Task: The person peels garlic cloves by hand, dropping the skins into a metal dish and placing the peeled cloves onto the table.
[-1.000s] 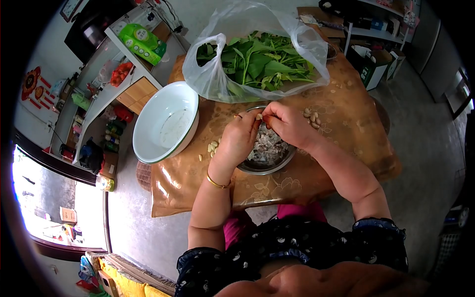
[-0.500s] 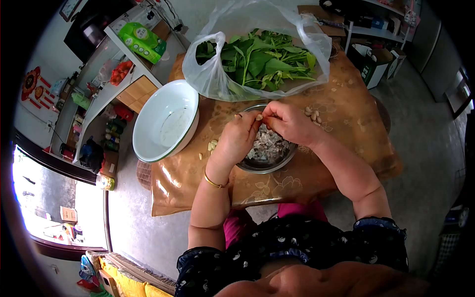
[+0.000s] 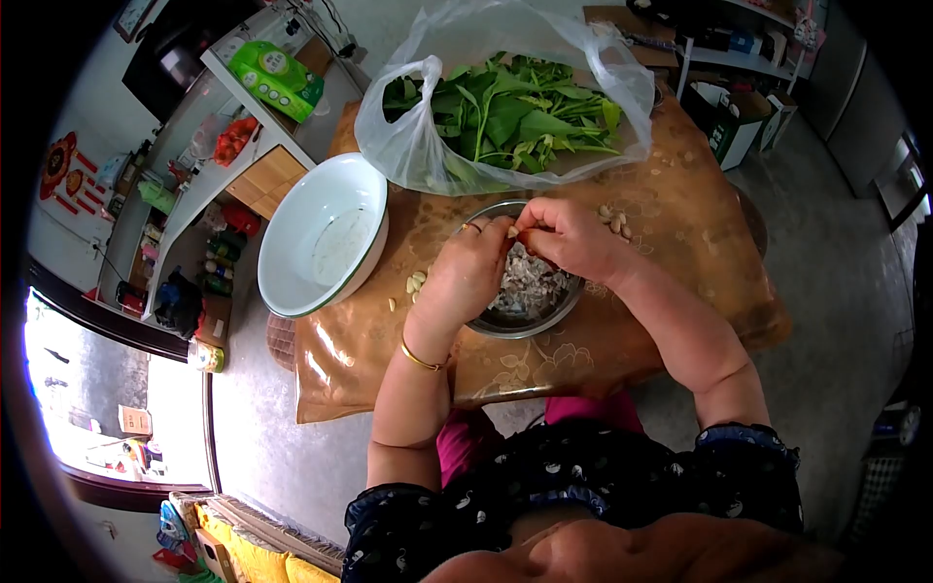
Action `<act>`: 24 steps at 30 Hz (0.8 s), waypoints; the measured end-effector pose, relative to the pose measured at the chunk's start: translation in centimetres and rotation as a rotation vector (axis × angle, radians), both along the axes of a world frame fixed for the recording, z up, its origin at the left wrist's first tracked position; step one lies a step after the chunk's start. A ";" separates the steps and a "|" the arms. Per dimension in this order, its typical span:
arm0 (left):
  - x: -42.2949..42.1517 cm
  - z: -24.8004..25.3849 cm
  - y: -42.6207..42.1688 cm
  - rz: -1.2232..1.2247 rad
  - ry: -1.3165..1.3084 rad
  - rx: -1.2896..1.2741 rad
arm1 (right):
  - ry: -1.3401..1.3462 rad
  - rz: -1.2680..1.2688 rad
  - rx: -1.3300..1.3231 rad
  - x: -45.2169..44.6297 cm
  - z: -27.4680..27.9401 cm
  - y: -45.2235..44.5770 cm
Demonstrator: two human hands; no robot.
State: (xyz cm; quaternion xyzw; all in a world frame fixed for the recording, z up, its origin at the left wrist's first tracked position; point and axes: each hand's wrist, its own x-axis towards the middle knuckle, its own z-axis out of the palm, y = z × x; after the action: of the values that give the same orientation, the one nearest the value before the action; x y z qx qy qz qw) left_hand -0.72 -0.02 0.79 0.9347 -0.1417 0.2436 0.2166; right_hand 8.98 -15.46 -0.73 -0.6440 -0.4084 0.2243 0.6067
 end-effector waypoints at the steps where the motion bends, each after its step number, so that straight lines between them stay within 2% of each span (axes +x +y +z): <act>1: 0.0 0.0 -0.1 0.016 0.003 0.027 | 0.006 -0.019 0.015 0.0 -0.2 0.1; 12: -0.3 0.2 -0.1 -0.056 -0.018 -0.038 | 0.152 -0.044 0.067 -0.3 0.6 -0.2; 18: 0.0 0.2 0.3 -0.107 -0.013 -0.115 | 0.343 0.065 0.061 -0.1 0.7 -0.5; 24: -0.2 0.6 0.5 -0.073 0.049 -0.132 | 0.270 0.117 0.000 0.0 1.2 -0.6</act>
State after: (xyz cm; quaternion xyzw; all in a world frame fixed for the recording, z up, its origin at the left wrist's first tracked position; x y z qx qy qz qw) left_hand -0.96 0.44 1.38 0.9184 -0.1539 0.2213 0.2897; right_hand 9.02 -16.04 0.44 -0.5831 -0.3597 0.3439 0.6422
